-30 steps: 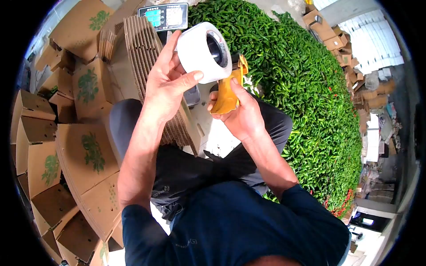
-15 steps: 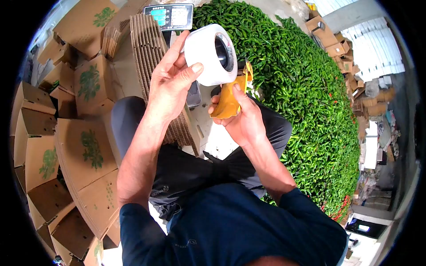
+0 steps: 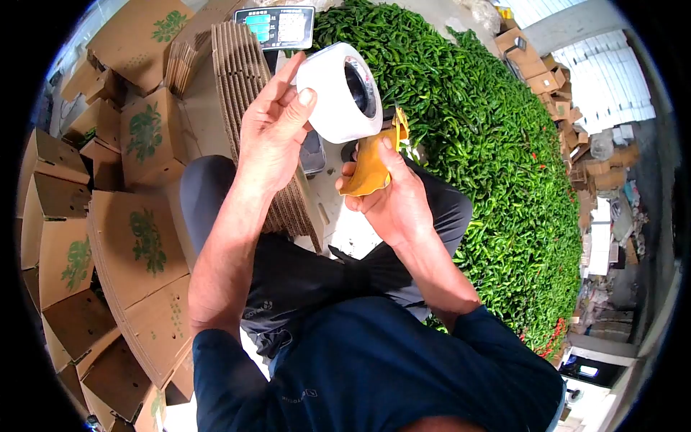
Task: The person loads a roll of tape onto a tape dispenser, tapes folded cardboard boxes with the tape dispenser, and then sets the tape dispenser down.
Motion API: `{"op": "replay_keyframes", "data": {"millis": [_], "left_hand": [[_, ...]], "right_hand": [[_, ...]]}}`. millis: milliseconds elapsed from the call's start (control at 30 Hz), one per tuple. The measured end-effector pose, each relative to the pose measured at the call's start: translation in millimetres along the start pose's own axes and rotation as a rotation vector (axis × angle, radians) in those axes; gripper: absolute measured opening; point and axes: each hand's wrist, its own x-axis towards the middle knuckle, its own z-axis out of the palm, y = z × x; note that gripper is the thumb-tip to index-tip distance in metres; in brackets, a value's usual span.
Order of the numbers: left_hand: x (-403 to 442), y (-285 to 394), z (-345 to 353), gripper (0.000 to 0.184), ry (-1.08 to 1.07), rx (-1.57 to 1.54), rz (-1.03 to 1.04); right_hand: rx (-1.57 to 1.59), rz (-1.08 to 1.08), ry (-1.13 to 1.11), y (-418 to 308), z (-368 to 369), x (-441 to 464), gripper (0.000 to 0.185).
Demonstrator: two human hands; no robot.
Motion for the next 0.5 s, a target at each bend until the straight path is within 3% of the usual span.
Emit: {"op": "replay_keyframes", "data": {"millis": [267, 500], "left_hand": [[-2.4, -10.8, 0.0, 0.041, 0.094, 0.199, 0.127], [-1.5, -9.1, -3.2, 0.033, 0.083, 0.102, 0.169]], "right_hand": [[-0.014, 0.0, 0.032, 3.4, 0.6, 0.9, 0.047], [0.078, -0.08, 0.002, 8.6, 2.4, 5.7, 0.05]]}}
